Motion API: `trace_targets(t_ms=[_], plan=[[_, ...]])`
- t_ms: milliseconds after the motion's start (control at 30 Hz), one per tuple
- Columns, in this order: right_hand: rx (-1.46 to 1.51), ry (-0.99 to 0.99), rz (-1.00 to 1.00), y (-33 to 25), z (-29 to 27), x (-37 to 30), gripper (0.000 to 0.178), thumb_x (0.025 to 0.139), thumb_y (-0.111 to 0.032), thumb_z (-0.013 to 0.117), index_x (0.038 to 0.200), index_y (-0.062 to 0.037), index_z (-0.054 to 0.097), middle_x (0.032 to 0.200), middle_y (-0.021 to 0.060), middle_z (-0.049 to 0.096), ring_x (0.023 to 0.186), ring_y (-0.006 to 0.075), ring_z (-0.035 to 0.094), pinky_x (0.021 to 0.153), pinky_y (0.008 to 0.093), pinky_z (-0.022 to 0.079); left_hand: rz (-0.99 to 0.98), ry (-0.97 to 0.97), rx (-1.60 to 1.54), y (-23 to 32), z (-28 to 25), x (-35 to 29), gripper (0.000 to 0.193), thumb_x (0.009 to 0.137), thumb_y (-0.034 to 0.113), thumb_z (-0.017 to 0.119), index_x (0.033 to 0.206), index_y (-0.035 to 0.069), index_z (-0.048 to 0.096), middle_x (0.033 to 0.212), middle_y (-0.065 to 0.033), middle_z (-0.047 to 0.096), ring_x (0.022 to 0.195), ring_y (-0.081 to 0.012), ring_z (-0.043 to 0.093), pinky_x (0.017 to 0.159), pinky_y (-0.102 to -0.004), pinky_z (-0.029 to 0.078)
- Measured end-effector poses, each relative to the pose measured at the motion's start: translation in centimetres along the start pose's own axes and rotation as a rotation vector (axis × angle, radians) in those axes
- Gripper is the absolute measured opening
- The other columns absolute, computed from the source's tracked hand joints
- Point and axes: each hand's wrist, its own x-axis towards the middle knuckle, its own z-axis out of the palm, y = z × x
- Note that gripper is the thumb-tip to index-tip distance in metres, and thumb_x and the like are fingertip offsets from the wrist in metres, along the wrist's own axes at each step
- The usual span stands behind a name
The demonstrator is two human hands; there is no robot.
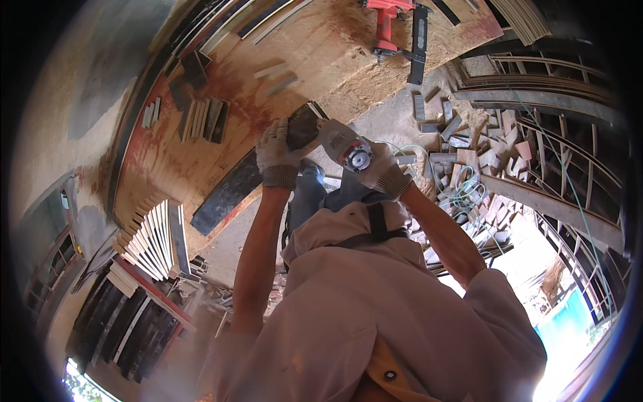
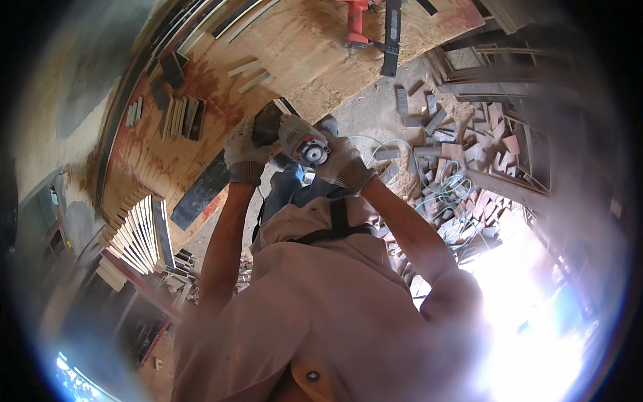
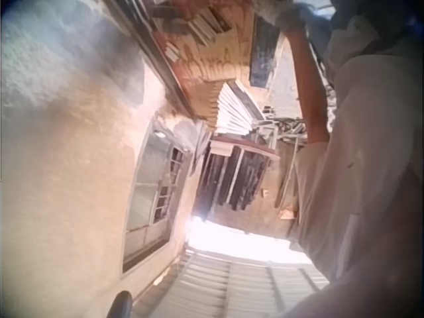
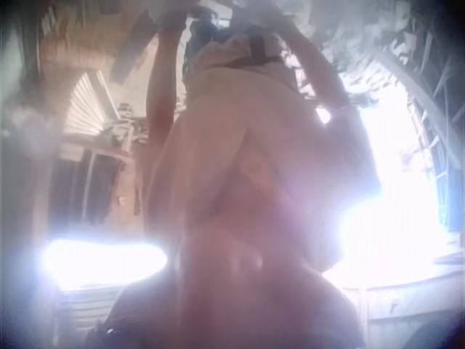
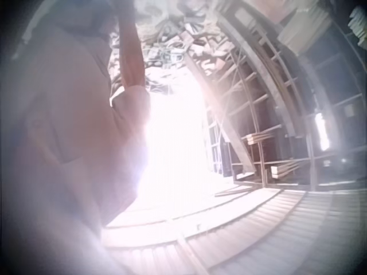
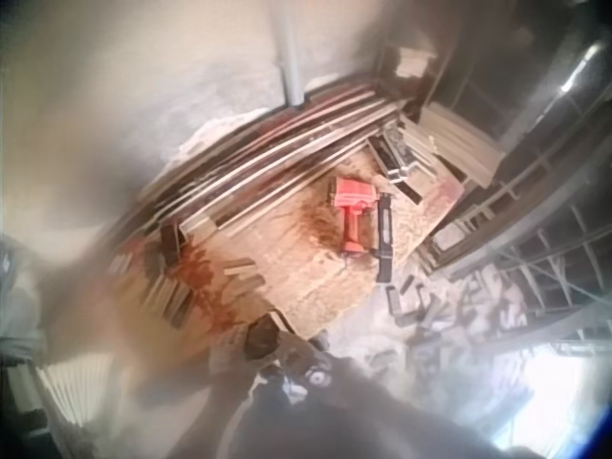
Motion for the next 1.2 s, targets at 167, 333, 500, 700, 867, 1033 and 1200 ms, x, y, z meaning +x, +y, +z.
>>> trace_targets(t_ms=[167,333,500,700,867,1033,1200], plan=[[-0.089,-0.015,0.075,-2.5,0.8,1.7,0.049,0.073,-0.030,0.081,0.115,-0.0091,0.068,0.097,0.0193,0.074,0.095,0.0335,0.072,0.081,0.0405,0.059,0.038,0.006,-0.034,-0.1,-0.1,-0.1,0.094,0.062,0.049,0.085,0.141,0.008,0.055,0.142,-0.0152,0.057,0.134,-0.0309,0.051,0.114,-0.0446,0.035],[-0.158,-0.028,0.103,-1.4,1.8,2.5,0.055,0.072,-0.033,0.083,0.117,-0.0072,0.067,0.099,0.0202,0.073,0.097,0.0341,0.072,0.081,0.0419,0.059,-0.040,-0.043,-0.029,0.5,-0.7,0.0,0.095,0.063,0.047,0.085,0.144,0.010,0.052,0.145,-0.0129,0.055,0.137,-0.0296,0.048,0.117,-0.0468,0.031],[-0.147,-0.002,0.057,-0.8,2.2,1.8,0.043,0.074,-0.026,0.077,0.113,-0.0089,0.068,0.099,0.0225,0.072,0.099,0.0382,0.070,0.087,0.0461,0.057,-0.067,-0.052,-0.069,0.4,-0.5,-0.6,0.097,0.064,0.050,0.085,0.146,0.013,0.049,0.149,-0.0129,0.051,0.141,-0.0294,0.043,0.121,-0.0509,0.025],[-0.160,-0.006,0.030,-1.3,1.3,0.6,0.053,0.072,-0.034,0.082,0.113,-0.0045,0.067,0.095,0.0221,0.073,0.095,0.0380,0.071,0.080,0.0453,0.059,-0.083,-0.141,-0.045,0.8,-1.9,-0.3,0.091,0.071,0.044,0.083,0.149,0.015,0.045,0.153,-0.0107,0.047,0.143,-0.0294,0.040,0.121,-0.0504,0.025],[-0.186,0.049,0.003,1.1,1.8,1.0,0.057,0.069,-0.037,0.085,0.111,-0.0023,0.068,0.093,0.0211,0.074,0.092,0.0352,0.073,0.078,0.0436,0.059,-0.070,-0.163,-0.040,1.0,-2.2,-0.1,0.090,0.073,0.042,0.083,0.150,0.015,0.044,0.154,-0.0099,0.045,0.144,-0.0293,0.039,0.121,-0.0501,0.025],[-0.120,0.035,0.044,-0.6,1.7,0.2,0.045,0.069,-0.026,0.085,0.101,0.0011,0.069,0.090,0.0157,0.074,0.085,0.0264,0.074,0.075,0.0375,0.060,-0.060,-0.087,-0.077,-0.1,-0.8,-1.1,0.090,0.071,0.035,0.084,0.149,0.014,0.045,0.152,-0.0114,0.047,0.143,-0.0302,0.040,0.120,-0.0498,0.025],[-0.120,-0.022,-0.034,-2.2,1.6,-0.5,0.048,0.073,-0.025,0.081,0.114,-0.0036,0.067,0.093,0.0204,0.074,0.094,0.0363,0.072,0.079,0.0430,0.059,-0.009,0.177,-0.281,-3.1,-1.1,-3.0,0.094,0.064,0.035,0.090,0.146,0.014,0.049,0.151,-0.0150,0.048,0.143,-0.0316,0.040,0.121,-0.0466,0.027]])
